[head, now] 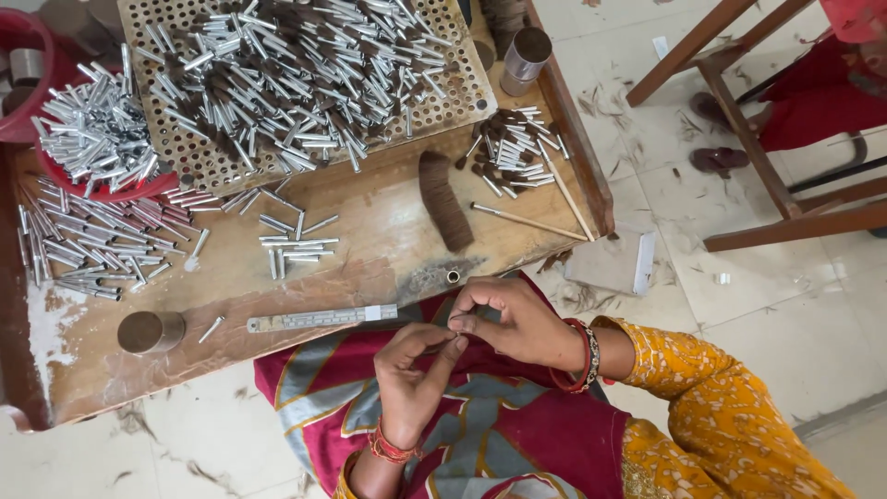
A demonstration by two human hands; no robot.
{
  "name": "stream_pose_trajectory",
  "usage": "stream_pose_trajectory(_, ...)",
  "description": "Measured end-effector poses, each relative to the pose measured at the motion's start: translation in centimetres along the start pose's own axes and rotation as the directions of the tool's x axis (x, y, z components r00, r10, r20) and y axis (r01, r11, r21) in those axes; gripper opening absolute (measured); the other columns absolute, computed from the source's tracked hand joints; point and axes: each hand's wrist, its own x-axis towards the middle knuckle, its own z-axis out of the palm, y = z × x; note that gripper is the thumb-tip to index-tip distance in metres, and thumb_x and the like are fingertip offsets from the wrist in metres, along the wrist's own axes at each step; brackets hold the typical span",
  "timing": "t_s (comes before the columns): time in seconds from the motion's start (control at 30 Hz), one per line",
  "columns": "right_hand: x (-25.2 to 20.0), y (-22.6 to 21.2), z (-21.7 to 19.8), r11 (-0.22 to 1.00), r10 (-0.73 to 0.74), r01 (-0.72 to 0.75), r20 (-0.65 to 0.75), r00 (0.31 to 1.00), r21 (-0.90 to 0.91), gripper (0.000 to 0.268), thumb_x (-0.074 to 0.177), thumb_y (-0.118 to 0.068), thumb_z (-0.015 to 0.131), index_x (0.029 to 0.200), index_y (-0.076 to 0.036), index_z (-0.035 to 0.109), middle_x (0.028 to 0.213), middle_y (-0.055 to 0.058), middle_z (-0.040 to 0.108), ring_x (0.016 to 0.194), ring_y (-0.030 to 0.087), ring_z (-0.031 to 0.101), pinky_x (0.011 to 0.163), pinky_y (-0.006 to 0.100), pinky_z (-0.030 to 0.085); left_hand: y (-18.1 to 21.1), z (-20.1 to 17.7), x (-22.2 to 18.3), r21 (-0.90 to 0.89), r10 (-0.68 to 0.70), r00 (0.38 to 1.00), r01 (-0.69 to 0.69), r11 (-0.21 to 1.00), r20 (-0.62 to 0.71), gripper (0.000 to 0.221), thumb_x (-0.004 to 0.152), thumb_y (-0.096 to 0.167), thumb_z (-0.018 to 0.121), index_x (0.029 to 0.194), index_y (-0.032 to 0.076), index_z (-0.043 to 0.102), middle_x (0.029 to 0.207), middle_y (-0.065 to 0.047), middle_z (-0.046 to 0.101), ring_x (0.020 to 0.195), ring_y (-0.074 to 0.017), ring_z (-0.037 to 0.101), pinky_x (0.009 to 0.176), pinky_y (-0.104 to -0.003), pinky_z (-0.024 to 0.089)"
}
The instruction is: Assembling small metal tubes and components on a workbench.
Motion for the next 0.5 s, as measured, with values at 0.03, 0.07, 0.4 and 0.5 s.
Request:
stream_pose_trajectory(0.03,0.0,-0.8,-0.6,1.000,-0.004,0.004,-0.004,1.000,-0.002,0.011,0.094,-0.011,0.074,0.093,-0.001,0.068,0.086,0.007,0.070,0.077,0.017,0.065,0.070,0.031,0.051,1.1,-0.2,0.8,0.000,0.005,1.000,-0.005,1.000,0.002,0.013,0.081,-0.003,0.083,0.091,-0.002,0.074,0.090,-0.009,0.076,0.079,-0.0130,0.072,0.072,-0.025,0.057)
stream_pose_trajectory(0.07,0.1,-1.6,-1.3,0.996,-0.036,0.034,-0.026,0.999,-0.078,0.011,0.093,-0.011,0.073,0.094,-0.002,0.068,0.088,0.007,0.070,0.079,0.019,0.066,0.070,0.032,0.052,2.3,-0.3,1.7,0.047,0.028,0.999,-0.030,0.998,0.041,0.017,0.081,0.000,0.084,0.096,-0.002,0.074,0.093,-0.009,0.076,0.081,-0.0142,0.074,0.073,-0.026,0.059)
stream_pose_trajectory(0.4,3.6,2.0,-10.0,0.591,-0.283,-0.098,-0.320,0.904,-0.800,0.015,0.093,-0.004,0.069,0.109,-0.004,0.068,0.108,0.014,0.065,0.105,0.037,0.060,0.090,0.047,0.050,2.8,-1.5,15.9,0.543,0.240,0.918,-0.381,0.748,0.315,0.050,0.083,0.018,0.083,0.127,0.004,0.065,0.126,-0.017,0.069,0.107,-0.0354,0.069,0.092,-0.043,0.056)
stream_pose_trajectory(0.5,2.6,1.1,-8.0,0.594,-0.344,0.018,-0.233,0.910,-0.804,0.025,0.087,-0.003,0.067,0.112,-0.006,0.070,0.116,0.016,0.063,0.109,0.036,0.058,0.093,0.046,0.049,0.7,-1.0,19.1,0.554,0.278,0.855,-0.500,0.666,0.437,0.066,0.075,0.016,0.083,0.133,-0.003,0.057,0.138,-0.023,0.061,0.116,-0.0409,0.061,0.097,-0.046,0.050)
